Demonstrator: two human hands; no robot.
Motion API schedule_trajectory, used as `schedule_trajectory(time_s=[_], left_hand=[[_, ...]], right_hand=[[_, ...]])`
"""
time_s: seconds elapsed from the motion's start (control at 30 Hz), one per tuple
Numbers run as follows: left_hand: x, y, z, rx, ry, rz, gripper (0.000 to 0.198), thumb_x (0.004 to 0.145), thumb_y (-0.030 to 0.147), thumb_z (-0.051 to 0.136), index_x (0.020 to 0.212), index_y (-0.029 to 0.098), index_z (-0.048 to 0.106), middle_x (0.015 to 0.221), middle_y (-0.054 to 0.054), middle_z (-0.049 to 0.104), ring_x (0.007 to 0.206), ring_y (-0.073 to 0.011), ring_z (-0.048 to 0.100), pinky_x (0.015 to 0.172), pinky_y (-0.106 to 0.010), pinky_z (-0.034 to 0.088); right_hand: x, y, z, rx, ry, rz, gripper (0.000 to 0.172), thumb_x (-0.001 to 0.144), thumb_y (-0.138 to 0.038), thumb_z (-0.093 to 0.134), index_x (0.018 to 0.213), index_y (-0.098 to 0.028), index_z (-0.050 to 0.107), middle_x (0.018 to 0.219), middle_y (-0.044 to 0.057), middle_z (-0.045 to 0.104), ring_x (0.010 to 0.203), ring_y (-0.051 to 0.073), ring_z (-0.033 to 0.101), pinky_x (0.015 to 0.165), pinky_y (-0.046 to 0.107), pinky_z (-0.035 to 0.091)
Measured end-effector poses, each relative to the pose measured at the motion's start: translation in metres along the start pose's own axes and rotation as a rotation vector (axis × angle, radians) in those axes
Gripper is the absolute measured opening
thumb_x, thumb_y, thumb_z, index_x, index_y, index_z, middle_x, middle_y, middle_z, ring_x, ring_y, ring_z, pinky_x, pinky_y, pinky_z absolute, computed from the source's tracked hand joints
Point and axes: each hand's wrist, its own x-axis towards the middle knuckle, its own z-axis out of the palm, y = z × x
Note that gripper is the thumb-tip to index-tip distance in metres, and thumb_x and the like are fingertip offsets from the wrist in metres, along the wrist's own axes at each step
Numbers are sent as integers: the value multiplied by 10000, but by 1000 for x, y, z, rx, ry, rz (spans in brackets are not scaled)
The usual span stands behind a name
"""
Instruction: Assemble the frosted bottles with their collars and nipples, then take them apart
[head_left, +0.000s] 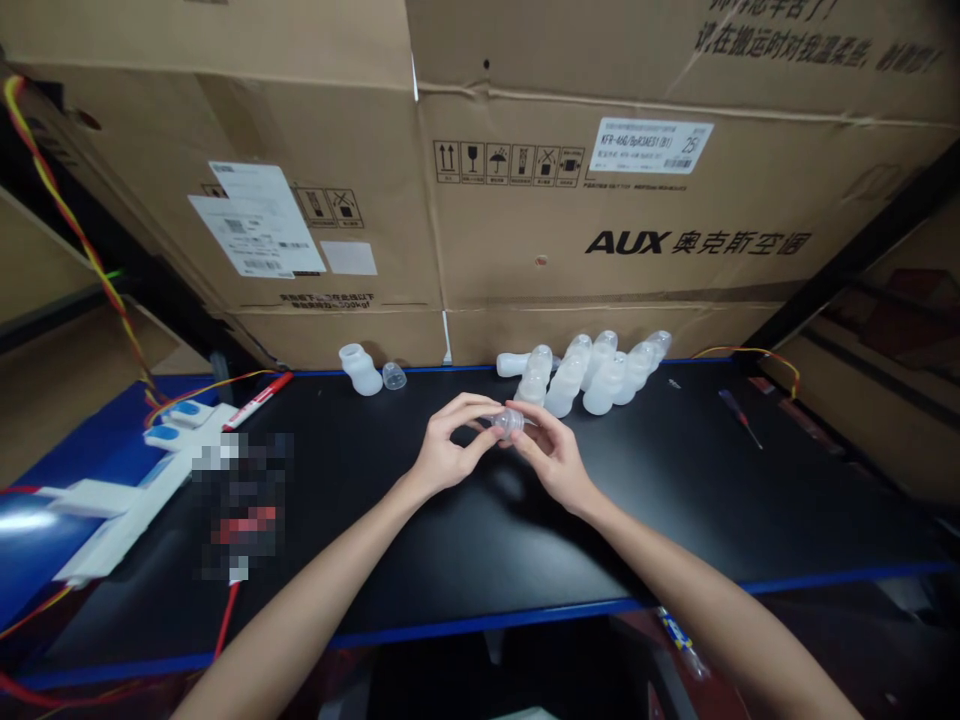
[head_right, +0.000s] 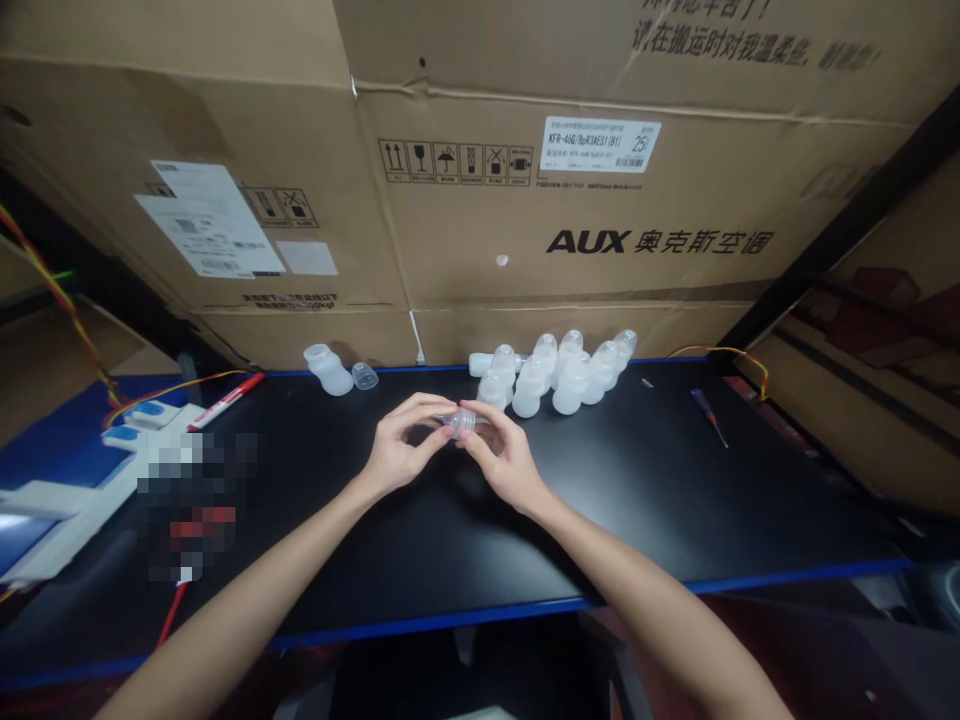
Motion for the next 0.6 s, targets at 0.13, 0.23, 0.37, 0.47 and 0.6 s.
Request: schedule_trajectory(time_s=[0.13, 0.23, 0.37, 0.47, 0.6], left_hand=[[1, 2, 2, -10, 38, -11, 123, 977, 285, 758, 1049, 218, 831, 1048, -76, 792, 884, -171, 757, 779, -295, 650], [2, 0, 2, -30, 80, -21, 97, 957, 263, 770, 984, 207, 845, 973, -67, 790, 843, -161, 739, 773, -285, 630], [4, -6, -1, -405, 8, -293, 216, 864, 359, 870, 992, 186, 845, 948, -76, 794, 811, -190, 753, 710, -298, 633], [4, -9, -1, -735, -104, -531, 370, 792, 395, 924, 1069, 169, 830, 974, -95, 809, 784, -215, 776, 677, -311, 648], [2, -8, 3, -844, -118, -636, 388, 791, 316, 921, 1137, 178, 811, 1136, -119, 811, 948, -249, 794, 776, -337, 676]], right_hand=[[0, 0, 1, -66, 26, 16, 477, 975, -473, 794, 1380, -242, 691, 1239, 96, 775, 997, 222, 782, 954, 394, 666], [-1, -3, 3, -120, 48, -7, 436, 963, -433, 814, 1350, -260, 711, 1249, 85, 772, 1017, 220, 777, 994, 393, 643], [0, -7, 3, -69, 21, -14, 471, 934, -447, 842, 1357, -287, 709, 1221, 76, 763, 957, 216, 771, 939, 392, 651], [3, -8, 0, -23, 16, 8, 388, 950, -468, 813, 1284, -283, 746, 1191, 73, 754, 875, 199, 758, 859, 378, 658], [5, -8, -2, -127, 136, 0, 259, 942, -431, 819, 1131, -255, 802, 1114, 62, 751, 840, 189, 742, 790, 348, 649]])
